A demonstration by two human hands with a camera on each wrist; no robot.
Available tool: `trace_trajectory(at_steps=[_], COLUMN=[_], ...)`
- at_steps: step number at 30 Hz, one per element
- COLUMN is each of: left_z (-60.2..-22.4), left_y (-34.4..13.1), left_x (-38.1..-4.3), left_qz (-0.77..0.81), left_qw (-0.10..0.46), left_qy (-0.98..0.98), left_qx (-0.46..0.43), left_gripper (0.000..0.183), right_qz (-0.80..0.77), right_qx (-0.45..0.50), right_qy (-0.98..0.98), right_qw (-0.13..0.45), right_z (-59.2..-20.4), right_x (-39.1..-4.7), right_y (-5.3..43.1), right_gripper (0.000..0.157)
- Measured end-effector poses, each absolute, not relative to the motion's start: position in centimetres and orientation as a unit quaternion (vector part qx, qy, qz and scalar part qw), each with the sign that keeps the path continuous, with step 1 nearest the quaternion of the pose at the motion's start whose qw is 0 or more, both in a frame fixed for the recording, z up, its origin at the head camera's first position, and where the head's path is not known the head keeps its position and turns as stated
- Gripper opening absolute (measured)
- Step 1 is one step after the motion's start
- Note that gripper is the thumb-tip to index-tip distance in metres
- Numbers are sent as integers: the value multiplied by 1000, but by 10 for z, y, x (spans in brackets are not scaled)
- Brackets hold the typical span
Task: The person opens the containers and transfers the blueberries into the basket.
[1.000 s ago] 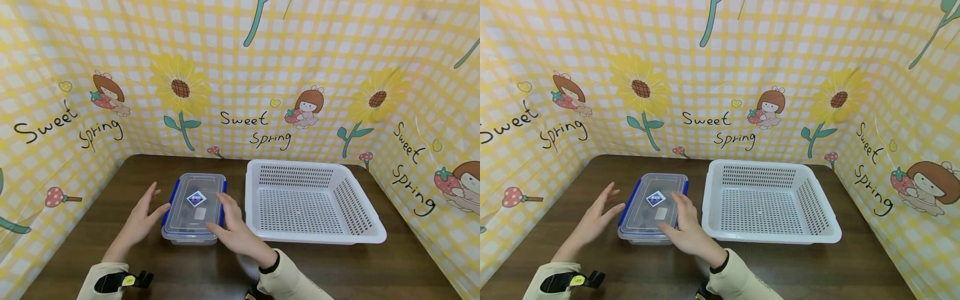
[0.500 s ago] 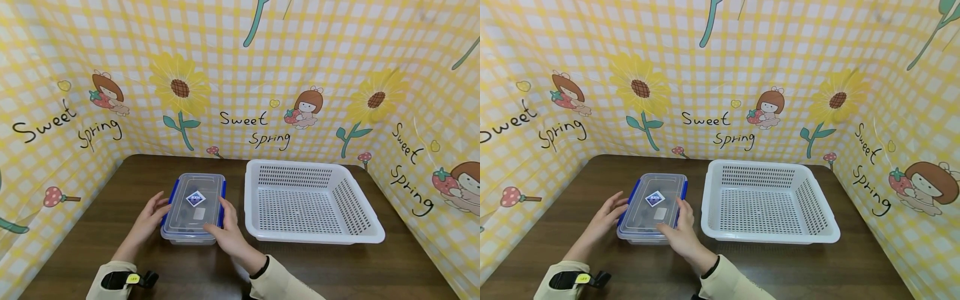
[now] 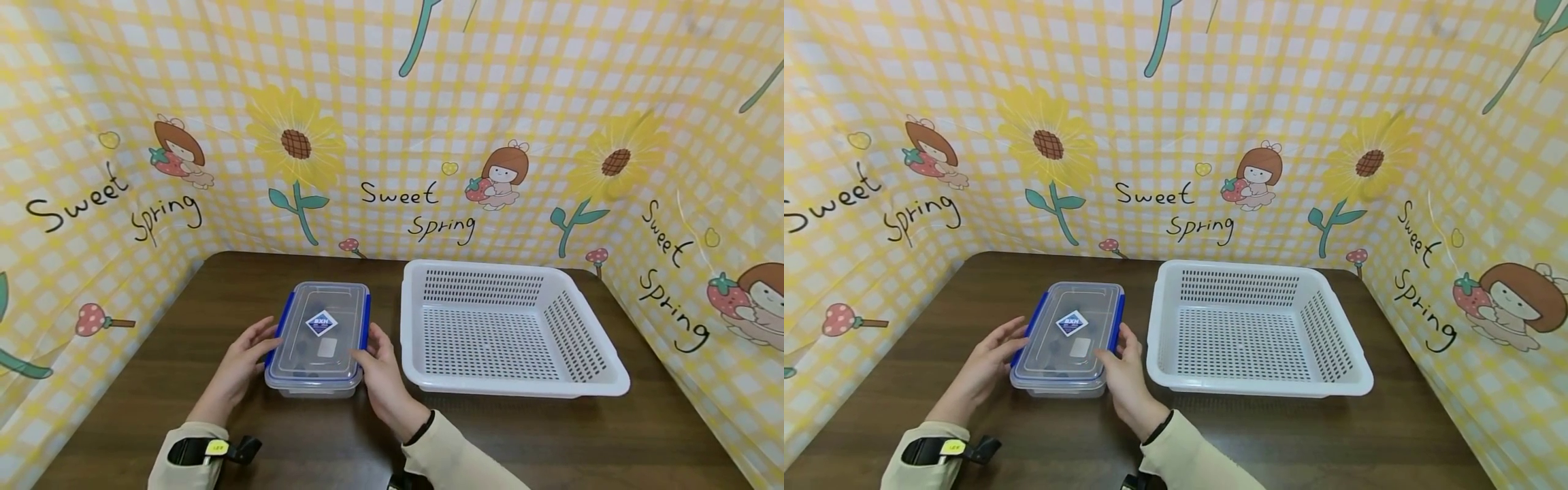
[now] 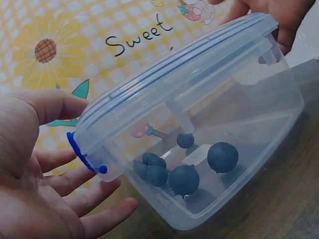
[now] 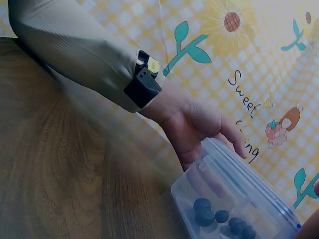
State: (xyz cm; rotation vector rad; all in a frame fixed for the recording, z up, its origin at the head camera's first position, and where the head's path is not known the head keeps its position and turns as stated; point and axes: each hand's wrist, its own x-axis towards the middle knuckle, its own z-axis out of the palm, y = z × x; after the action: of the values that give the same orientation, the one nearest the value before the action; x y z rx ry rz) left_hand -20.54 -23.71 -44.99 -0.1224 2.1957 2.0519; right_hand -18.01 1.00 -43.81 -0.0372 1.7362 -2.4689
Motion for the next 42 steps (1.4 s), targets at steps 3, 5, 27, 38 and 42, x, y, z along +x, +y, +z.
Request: trace_trajectory(at_steps=[3, 5, 27, 38, 42], left_z=[-453, -455, -464, -466, -465], left_y=[-239, -241, -259, -261, -263], left_x=[-205, -205, -205, -205, -205], left_qz=[689, 698, 724, 736, 739], left_qw=[59, 50, 53, 52, 56], left_qy=[721, 714, 688, 675, 671], left_qx=[-32, -24, -12, -23, -39], left_gripper=[67, 65, 47, 36, 36], right_qz=[-819, -817, -834, -837, -837], right_qx=[3, 13, -1, -2, 2], right_qy=[572, 574, 547, 541, 539], right_qw=[55, 50, 75, 85, 96], right_z=[-441, -444, -457, -463, -462], right_x=[-183, -186, -196, -199, -198], right_y=[11, 10, 10, 14, 14], right_gripper=[71, 71, 70, 68, 67])
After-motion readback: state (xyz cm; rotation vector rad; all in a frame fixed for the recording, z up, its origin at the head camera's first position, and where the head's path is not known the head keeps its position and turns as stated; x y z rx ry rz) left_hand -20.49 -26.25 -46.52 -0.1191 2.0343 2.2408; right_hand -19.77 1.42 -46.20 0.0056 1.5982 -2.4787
